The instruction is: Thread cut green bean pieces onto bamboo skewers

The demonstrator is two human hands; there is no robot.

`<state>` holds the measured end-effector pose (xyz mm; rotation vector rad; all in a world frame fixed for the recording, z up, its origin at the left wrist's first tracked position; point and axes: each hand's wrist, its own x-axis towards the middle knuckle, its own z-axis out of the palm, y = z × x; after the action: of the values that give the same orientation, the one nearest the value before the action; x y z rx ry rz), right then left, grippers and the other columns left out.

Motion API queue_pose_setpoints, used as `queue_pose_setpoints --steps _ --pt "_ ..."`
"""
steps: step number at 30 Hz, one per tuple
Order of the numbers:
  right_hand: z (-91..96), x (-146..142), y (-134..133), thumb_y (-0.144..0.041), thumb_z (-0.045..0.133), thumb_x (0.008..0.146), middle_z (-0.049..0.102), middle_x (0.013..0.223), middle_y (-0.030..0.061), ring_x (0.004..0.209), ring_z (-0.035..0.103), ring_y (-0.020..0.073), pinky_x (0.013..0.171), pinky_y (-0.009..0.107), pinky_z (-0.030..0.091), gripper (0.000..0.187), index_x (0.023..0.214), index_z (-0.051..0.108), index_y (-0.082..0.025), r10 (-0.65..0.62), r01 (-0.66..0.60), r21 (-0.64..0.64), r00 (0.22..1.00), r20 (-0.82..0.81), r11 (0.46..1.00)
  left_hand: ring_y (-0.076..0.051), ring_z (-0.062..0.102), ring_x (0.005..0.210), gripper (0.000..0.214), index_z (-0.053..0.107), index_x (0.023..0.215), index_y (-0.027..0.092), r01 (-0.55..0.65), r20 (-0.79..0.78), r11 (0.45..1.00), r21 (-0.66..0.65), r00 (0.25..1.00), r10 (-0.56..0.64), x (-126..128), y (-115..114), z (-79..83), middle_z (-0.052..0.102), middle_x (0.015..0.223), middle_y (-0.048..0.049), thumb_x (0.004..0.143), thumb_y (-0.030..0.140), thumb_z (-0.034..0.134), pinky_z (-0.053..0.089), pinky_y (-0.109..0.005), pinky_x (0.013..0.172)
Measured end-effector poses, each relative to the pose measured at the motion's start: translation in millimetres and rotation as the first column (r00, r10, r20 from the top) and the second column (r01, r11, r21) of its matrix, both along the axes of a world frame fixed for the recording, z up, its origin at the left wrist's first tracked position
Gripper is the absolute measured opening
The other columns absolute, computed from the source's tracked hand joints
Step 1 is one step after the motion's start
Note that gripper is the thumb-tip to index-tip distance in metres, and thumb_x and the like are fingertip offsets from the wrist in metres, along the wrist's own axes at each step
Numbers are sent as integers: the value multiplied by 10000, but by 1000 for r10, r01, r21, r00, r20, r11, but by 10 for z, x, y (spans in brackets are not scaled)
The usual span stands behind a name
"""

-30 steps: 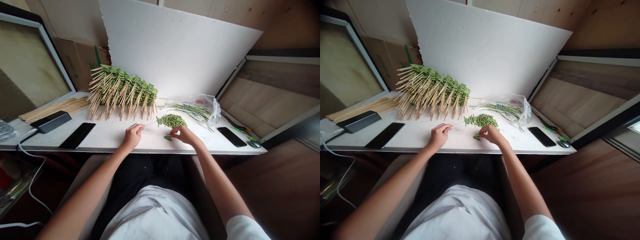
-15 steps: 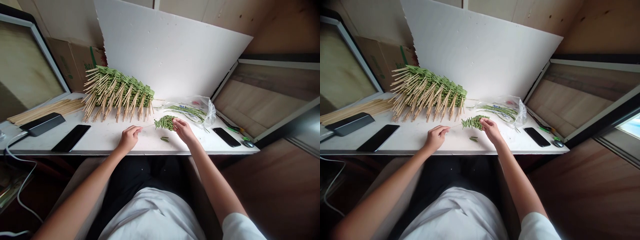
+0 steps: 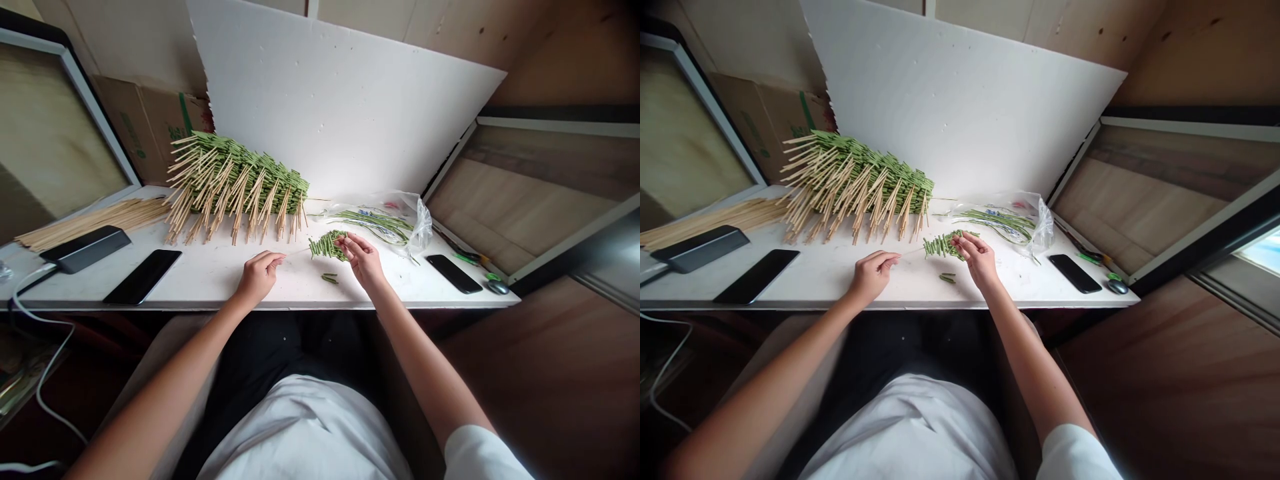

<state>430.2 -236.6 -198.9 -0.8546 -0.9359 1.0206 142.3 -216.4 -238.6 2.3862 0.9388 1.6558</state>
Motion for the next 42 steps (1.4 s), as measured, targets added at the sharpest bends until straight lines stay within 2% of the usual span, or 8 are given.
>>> queue_pose_setpoints --steps 4,10,16,24,32,42 --pt "-34 -31 0 -459 941 684 812 1037 60 1066 764 267 1001 390 609 398 974 781 -239 23 -23 -34 1000 21 999 -181 727 794 234 764 1024 166 -7 6 1000 -10 1000 7 -2 3 -5 774 874 -64 997 116 537 571 -283 746" --pt "-74 -77 1 -480 936 700 816 1047 67 1111 750 257 1002 379 615 400 979 777 -240 16 -15 -43 1000 12 999 -188 729 797 239 765 1019 166 2 8 1000 0 1000 -2 1 5 -5 772 874 -68 985 100 538 578 -293 752" --pt "-74 -89 -9 -497 909 734 815 1031 55 1051 758 232 976 358 616 358 957 794 -241 33 -33 -35 999 9 999 -192 728 794 244 765 1016 166 7 -4 1000 10 1000 -7 -1 0 -1 766 864 -67 988 97 533 578 -300 754" --pt "-65 -111 -20 -494 919 713 816 1035 63 1101 745 266 964 381 617 364 948 796 -245 1 0 -33 1000 26 999 -193 731 793 248 767 1022 170 8 -3 1000 1 1000 -8 -5 11 -23 770 869 -67 978 87 537 581 -300 753" --pt "-83 -125 -15 -513 888 750 810 1091 56 1116 744 258 952 359 634 348 965 796 -255 -5 7 -54 999 33 999 -196 732 798 252 769 1027 179 9 1 1000 -4 1000 -9 -2 15 -28 769 864 -64 980 94 536 588 -310 759" --pt "-72 -132 -26 -493 908 714 807 1088 72 1132 735 268 991 376 612 369 952 790 -236 -17 18 -56 1000 23 998 -199 735 800 266 768 1019 176 24 -2 1000 -2 1000 -24 5 7 -15 770 872 -73 977 86 521 595 -318 750"
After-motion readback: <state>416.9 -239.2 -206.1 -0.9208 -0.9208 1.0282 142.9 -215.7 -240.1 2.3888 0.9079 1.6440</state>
